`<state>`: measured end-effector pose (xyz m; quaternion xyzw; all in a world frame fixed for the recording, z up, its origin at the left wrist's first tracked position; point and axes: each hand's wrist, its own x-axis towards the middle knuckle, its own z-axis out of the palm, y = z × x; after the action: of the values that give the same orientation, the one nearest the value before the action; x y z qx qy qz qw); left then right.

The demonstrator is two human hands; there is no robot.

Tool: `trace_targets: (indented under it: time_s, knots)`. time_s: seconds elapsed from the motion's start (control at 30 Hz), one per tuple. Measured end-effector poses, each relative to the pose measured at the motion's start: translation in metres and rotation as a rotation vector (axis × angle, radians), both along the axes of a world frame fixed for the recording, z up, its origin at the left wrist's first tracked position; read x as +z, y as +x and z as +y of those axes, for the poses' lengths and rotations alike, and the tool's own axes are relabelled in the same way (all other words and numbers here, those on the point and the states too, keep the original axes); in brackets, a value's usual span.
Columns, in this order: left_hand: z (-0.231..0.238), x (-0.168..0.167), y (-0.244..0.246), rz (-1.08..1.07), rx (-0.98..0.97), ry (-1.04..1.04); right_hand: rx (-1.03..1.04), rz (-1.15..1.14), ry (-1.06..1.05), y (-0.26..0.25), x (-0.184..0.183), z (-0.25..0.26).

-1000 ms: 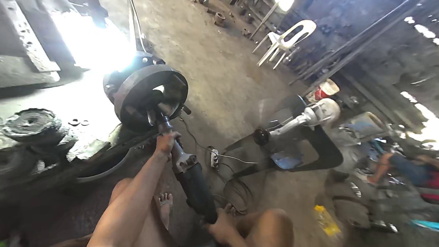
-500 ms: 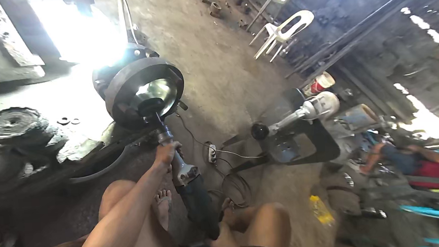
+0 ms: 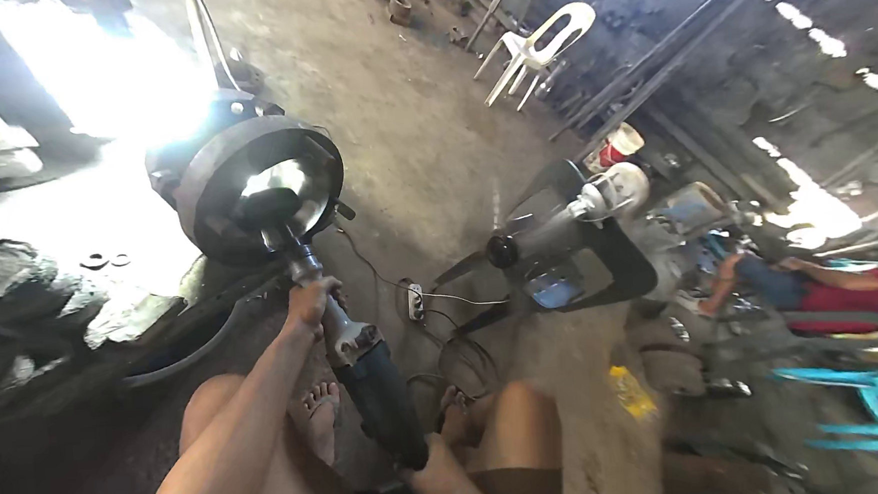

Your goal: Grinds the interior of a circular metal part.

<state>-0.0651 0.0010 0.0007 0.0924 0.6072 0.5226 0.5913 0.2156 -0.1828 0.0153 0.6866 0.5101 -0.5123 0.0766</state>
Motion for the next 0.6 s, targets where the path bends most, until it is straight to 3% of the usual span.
trace_targets:
  time_s: [0.2, 0.6]
  knots:
    - [-0.009, 0.002, 0.011, -0.047, 0.020, -0.035, 0.015, -0.028, 0.012, 0.010, 0.003, -0.013]
    - [0.018, 0.012, -0.020, 0.036, 0.041, 0.031, 0.019, 0.020, 0.010, -0.025, -0.006, 0.023]
